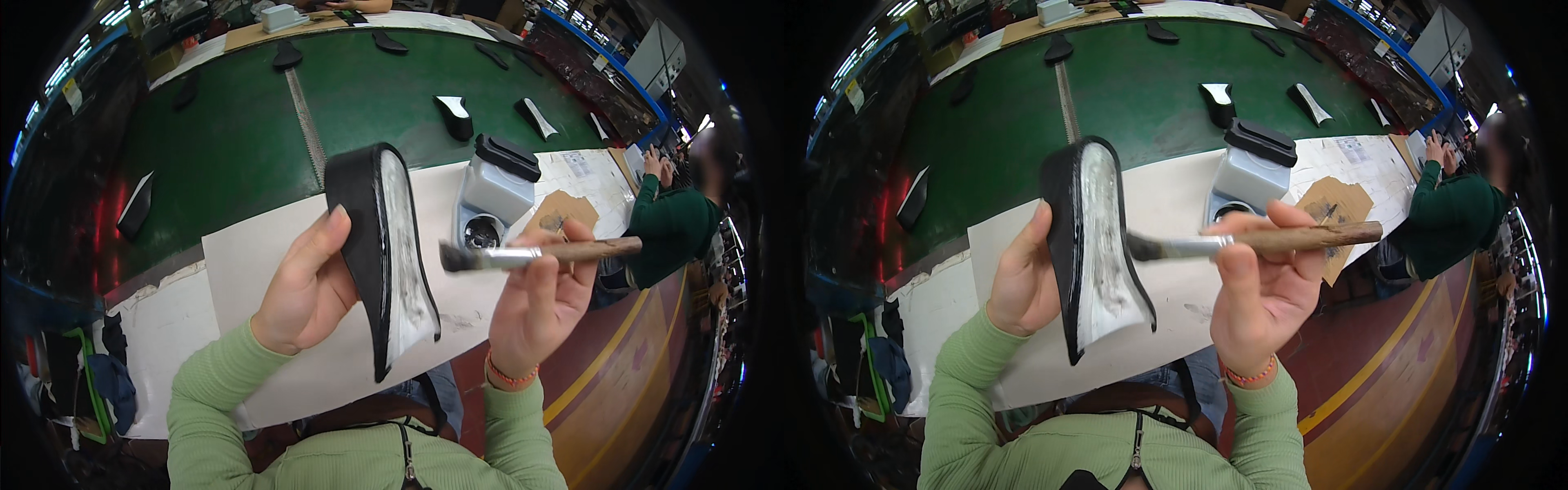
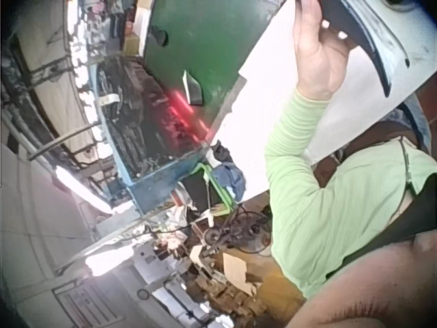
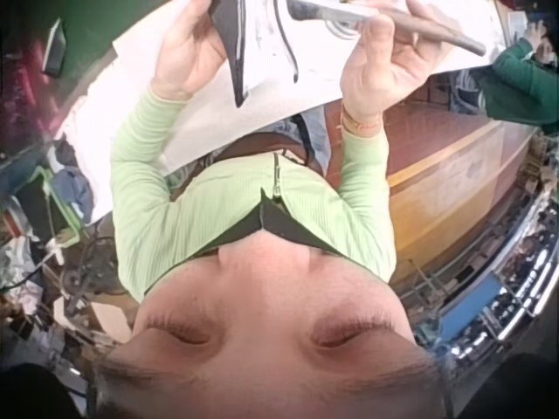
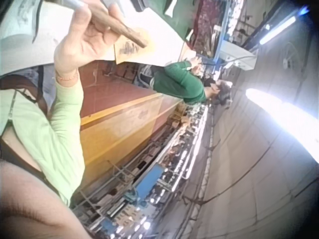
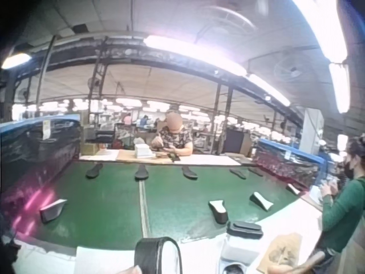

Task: The person paints the edges of black shoe parts with a brush, repeatedly dipping the brush into a container and applying paint to multiple pieces on a green workbench.

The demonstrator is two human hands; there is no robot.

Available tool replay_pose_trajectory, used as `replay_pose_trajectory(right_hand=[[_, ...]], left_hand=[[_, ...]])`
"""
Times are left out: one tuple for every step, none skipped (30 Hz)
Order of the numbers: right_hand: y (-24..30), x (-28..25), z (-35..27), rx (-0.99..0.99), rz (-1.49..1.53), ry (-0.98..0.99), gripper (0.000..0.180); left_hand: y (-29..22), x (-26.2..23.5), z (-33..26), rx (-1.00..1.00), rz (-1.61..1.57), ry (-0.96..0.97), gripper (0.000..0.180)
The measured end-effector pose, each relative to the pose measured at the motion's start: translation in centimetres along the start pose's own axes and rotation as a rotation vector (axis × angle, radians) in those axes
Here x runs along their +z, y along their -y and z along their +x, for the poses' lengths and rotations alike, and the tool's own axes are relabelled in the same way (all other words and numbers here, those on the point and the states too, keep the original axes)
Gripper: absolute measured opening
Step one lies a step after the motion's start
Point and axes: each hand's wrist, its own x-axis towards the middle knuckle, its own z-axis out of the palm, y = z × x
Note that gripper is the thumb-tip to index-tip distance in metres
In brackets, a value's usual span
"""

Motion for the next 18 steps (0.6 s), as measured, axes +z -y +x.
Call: replay_pose_trajectory(right_hand=[[-0.3,0.2,0.2,-0.049,-0.091,0.035,0.044],[-0.6,0.4,0.3,-0.078,-0.186,0.058,0.043],[-0.9,0.6,0.3,-0.151,-0.227,0.126,0.044],[-0.9,0.6,0.3,-0.229,-0.255,0.215,0.044],[-0.8,0.5,0.1,-0.289,-0.293,0.306,0.045],[-0.5,0.4,-0.1,-0.348,-0.33,0.397,0.046],[-0.2,0.2,-0.3,-0.379,-0.376,0.472,0.047],[0.4,-0.1,-0.6,-0.411,-0.448,0.543,0.046],[0.5,0.0,-1.2,-0.428,-0.369,0.574,0.046],[0.7,0.1,-1.8,-0.441,-0.292,0.599,0.046],[1.0,0.1,-2.2,-0.464,-0.267,0.644,0.047],[1.6,0.0,-2.6,-0.477,-0.239,0.669,0.047],[1.5,0.2,-2.9,-0.511,-0.143,0.604,0.051],[1.5,0.1,-2.8,-0.496,-0.124,0.557,0.052],[1.4,0.0,-2.4,-0.489,-0.106,0.513,0.053],[1.3,-0.1,-2.0,-0.478,-0.071,0.456,0.052],[1.2,-0.3,-1.4,-0.494,-0.166,0.412,0.052],[1.0,-0.4,-0.9,-0.525,-0.282,0.402,0.052]], left_hand=[[0.3,0.1,0.0,-0.032,-0.026,0.014,0.044],[0.5,0.1,-0.1,-0.071,-0.037,0.003,0.045],[0.6,0.2,-0.1,-0.072,-0.046,0.001,0.045],[0.7,0.2,-0.1,-0.06,-0.057,0.017,0.045],[0.7,0.1,-0.1,-0.055,-0.057,0.011,0.045],[0.6,0.1,-0.1,-0.05,-0.057,0.004,0.046],[0.3,-0.2,0.1,-0.071,-0.079,0.024,0.047],[0.1,-0.4,0.2,-0.056,-0.067,0.034,0.047],[-0.1,-0.6,0.3,-0.052,-0.078,0.019,0.046],[-0.2,-0.8,0.5,-0.039,-0.099,0.026,0.046],[-0.3,-1.0,0.7,-0.034,-0.12,0.033,0.047],[-0.2,-1.0,0.5,-0.04,-0.149,0.03,0.049],[-0.2,-1.0,0.5,-0.045,-0.167,0.019,0.05],[-0.1,-1.0,0.5,-0.041,-0.161,0.028,0.051],[0.1,-0.9,0.5,-0.047,-0.151,0.018,0.052],[0.3,-0.8,0.4,-0.05,-0.144,0.02,0.053],[0.5,-0.7,0.4,-0.057,-0.124,0.004,0.054],[0.8,-0.6,0.3,-0.057,-0.106,0.0,0.055]])
